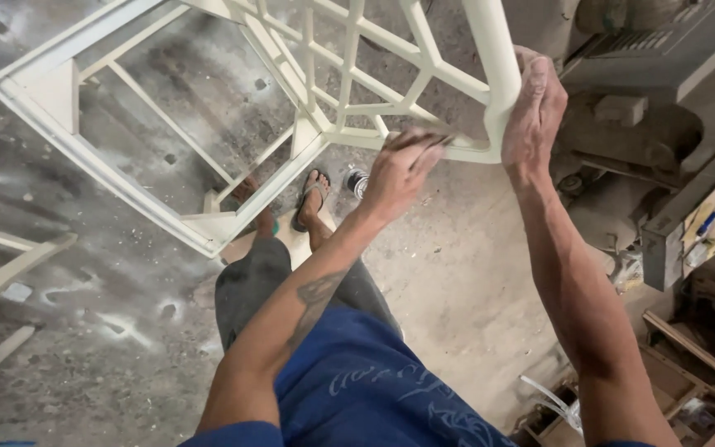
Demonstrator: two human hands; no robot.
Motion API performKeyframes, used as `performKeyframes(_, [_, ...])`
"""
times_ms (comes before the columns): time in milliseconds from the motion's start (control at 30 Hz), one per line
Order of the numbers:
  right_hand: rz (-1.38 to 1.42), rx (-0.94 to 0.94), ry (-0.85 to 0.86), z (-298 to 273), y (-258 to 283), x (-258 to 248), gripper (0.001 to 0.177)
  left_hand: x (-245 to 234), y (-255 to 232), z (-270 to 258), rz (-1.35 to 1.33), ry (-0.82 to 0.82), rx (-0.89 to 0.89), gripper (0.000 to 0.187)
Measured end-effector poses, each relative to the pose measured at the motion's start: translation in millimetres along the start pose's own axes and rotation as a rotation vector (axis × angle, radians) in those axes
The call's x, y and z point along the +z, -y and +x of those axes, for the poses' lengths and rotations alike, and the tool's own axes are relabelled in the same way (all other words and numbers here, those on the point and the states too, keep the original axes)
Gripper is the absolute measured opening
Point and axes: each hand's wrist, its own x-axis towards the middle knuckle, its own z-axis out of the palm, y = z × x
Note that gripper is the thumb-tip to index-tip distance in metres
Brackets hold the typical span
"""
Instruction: Sanding a white wooden chair frame with a sanding block to smooth the surface.
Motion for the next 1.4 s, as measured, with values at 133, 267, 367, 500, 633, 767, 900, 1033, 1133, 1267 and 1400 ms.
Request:
performKeyframes(133, [-0.018, 0.024, -0.003, -0.8, 1.2, 0.4, 0.078, 9.8, -26.7, 24.3, 0.175, 0.149, 0.015, 0.031])
performKeyframes(267, [0.020, -0.002, -0.018, -0.7, -9.6, -0.5, 0.074, 15.7, -13.7, 29.4, 0.162, 0.215, -0.060, 0.049])
performKeyframes(367, [-0.005, 0.016, -0.009, -3.0, -5.6, -0.7, 0.075, 17.2, -14.1, 32.2, 0.278, 0.196, 0.029, 0.027])
performKeyframes(500, [-0.012, -0.046, -0.028, -1.2, -6.9, 0.4, 0.073, 18.1, -16.1, 32.5, 0.213, 0.187, 0.002, 0.021])
performKeyframes(633, [-0.003, -0.065, -0.021, 0.1, -7.4, 0.2, 0.068, 11.4, -15.5, 42.9, 0.210, 0.160, -0.047, 0.023])
performKeyframes(767, [-0.042, -0.062, -0.016, -1.8, -6.0, 0.2, 0.069, 16.1, -18.9, 42.7, 0.111, 0.227, -0.103, 0.020])
performKeyframes(900, [0.011, -0.028, -0.030, -2.2, -7.9, 1.0, 0.071, -1.7, -51.1, 52.8, 0.106, 0.344, -0.248, 0.005])
performKeyframes(1033, [0.019, -0.044, -0.042, -2.7, -16.6, 1.1, 0.076, -1.4, -50.2, 51.0, -0.095, 0.397, -0.454, 0.024])
performKeyframes(1133, [0.004, -0.051, -0.042, -1.6, -13.8, 0.5, 0.070, -5.3, -49.8, 66.4, 0.190, 0.361, -0.378, 0.031])
performKeyframes(1267, [-0.024, -0.034, -0.052, -2.6, -14.6, 1.7, 0.061, -4.1, -45.4, 53.7, 0.056, 0.336, -0.110, 0.020])
performKeyframes(1400, [-0.007, -0.067, -0.048, -5.8, -13.0, 3.2, 0.064, -24.1, -59.7, 46.9, -0.098, 0.120, -0.469, 0.027])
